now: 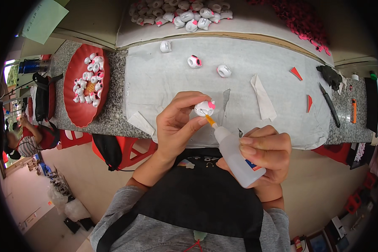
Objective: Assembling small plastic toy components by applying adhesive and joining pieces together.
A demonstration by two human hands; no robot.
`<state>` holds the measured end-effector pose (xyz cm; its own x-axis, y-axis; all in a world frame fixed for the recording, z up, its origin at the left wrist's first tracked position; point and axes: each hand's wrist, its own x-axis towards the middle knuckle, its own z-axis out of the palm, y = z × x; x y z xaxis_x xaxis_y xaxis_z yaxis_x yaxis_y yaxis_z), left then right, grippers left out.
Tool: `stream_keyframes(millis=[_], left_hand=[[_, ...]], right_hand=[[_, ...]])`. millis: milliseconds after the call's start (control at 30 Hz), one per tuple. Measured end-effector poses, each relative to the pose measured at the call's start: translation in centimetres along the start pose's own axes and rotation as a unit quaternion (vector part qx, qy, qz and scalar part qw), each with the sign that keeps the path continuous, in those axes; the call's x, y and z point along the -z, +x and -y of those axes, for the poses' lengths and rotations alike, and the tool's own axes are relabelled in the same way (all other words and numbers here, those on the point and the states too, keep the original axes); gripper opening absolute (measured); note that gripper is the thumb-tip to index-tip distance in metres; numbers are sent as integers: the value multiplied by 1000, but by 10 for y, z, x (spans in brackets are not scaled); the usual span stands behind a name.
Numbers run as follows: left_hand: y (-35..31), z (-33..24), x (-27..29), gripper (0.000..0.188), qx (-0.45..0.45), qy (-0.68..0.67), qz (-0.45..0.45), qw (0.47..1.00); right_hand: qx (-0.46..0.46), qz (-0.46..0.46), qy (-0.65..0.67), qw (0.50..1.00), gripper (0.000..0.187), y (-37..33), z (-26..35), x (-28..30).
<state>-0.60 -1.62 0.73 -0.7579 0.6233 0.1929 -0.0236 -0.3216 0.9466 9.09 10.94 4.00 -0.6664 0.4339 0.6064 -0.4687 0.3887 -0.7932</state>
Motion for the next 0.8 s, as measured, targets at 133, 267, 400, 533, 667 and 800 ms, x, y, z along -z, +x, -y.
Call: stream_keyframes(millis=[133, 267, 400, 533, 667, 800], left_hand=[[1, 1, -1, 31, -12, 30, 12, 999], [3, 1, -1, 31, -8, 32, -1, 999], [4, 2, 0, 31, -28, 48, 5, 998], [3, -6, 5, 30, -24, 54, -62, 996], [2, -24, 14, 31, 4, 35, -107, 994], [-6, -39, 12, 33, -7, 59, -147, 987]], right_hand=[[-12, 33, 14, 999, 45, 2, 2, 3], [-7, 36, 13, 999, 45, 3, 1, 4], [-17, 13, -42, 999, 38, 3, 1, 4], [-43, -9, -3, 999, 35, 16, -11, 17], [-218, 41, 27, 975, 26, 57, -39, 41], [-231, 115, -136, 957, 24, 122, -105, 56]])
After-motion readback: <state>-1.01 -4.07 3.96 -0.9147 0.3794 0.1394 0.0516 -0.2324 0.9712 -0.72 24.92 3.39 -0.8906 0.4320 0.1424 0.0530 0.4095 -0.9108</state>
